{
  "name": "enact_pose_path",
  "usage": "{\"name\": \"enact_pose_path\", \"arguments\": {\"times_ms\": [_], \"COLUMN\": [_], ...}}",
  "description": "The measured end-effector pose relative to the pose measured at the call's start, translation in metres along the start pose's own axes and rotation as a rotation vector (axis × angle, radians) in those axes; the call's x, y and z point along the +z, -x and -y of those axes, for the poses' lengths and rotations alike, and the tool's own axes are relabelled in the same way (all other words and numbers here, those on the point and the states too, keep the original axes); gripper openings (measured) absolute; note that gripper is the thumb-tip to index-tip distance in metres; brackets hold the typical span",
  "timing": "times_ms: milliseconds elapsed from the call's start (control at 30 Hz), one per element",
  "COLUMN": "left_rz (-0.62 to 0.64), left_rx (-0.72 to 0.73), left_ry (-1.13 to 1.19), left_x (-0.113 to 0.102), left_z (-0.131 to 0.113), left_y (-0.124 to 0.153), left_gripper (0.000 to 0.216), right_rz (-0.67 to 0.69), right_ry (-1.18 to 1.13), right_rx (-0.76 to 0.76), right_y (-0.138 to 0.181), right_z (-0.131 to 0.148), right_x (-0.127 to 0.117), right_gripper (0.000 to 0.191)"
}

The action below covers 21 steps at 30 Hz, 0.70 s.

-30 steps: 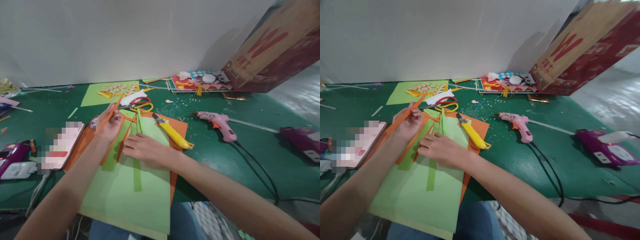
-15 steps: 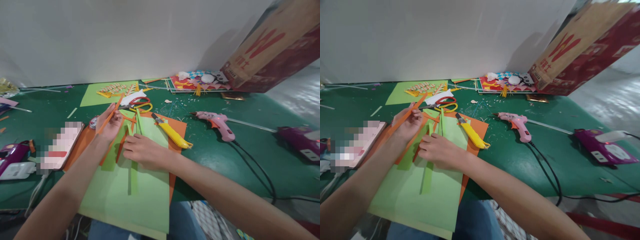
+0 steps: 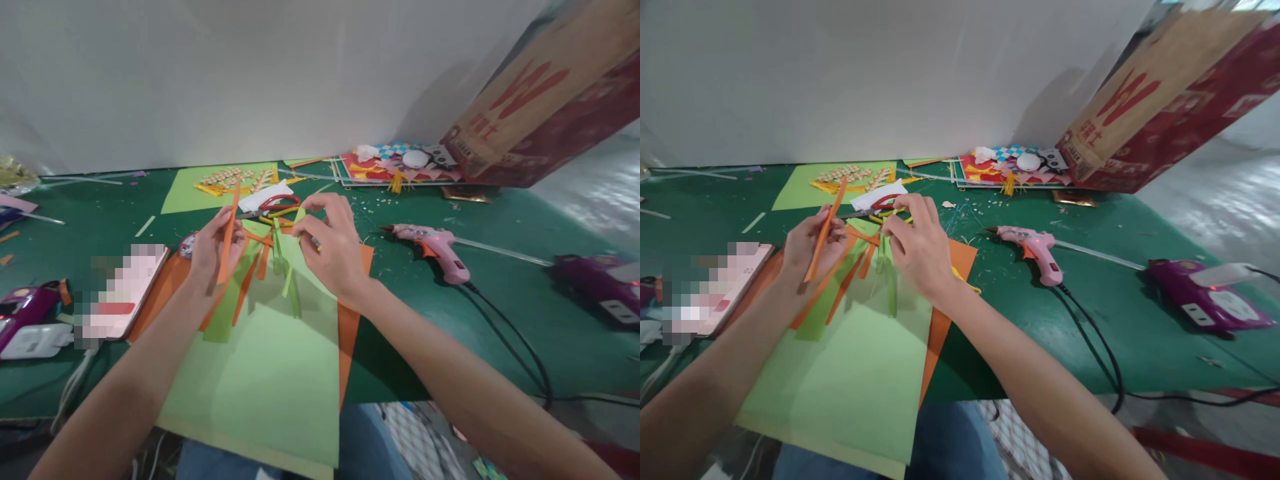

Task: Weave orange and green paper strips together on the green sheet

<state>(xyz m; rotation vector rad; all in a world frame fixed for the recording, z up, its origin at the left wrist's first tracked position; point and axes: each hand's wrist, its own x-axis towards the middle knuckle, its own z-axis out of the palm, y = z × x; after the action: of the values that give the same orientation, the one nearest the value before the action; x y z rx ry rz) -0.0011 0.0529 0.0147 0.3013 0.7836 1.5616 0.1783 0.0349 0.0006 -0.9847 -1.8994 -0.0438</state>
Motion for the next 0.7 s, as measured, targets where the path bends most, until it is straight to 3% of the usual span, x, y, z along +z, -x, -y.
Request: {"name": "enact_pose_path", "arguments": {"times_ms": [133,400,600,700], "left_rz": [-0.025,0.069,0.112,0.106], "left_rx": [0.006,0.029,0.081,0.039], "left_ry": [0.039,0.164,0.25,0.232], "left_x": [0.0,-0.001,-0.004,-0.003], "left_z": [-0.003,-0.013,-0.019,-0.017], "left_y": [0.001,0.002,-0.001,0.0], "left_gripper": [0.017,0.02,0.026,0.023], "right_rz": [-0.002,0.086,0.072,0.079], "right_ry": [0.007,-0.103,-0.084,-0.088], "right_rx": [-0.002,0.105,0.148,0.145], "right_y": [0.001,0.003,0.003,0.004], "right_z": [-0.002,-0.001,-0.001,-0.001], "right_x": [0.002,0.001,0.001,0.002], "right_gripper": [0.026,0.024,0.022,0.022]}}
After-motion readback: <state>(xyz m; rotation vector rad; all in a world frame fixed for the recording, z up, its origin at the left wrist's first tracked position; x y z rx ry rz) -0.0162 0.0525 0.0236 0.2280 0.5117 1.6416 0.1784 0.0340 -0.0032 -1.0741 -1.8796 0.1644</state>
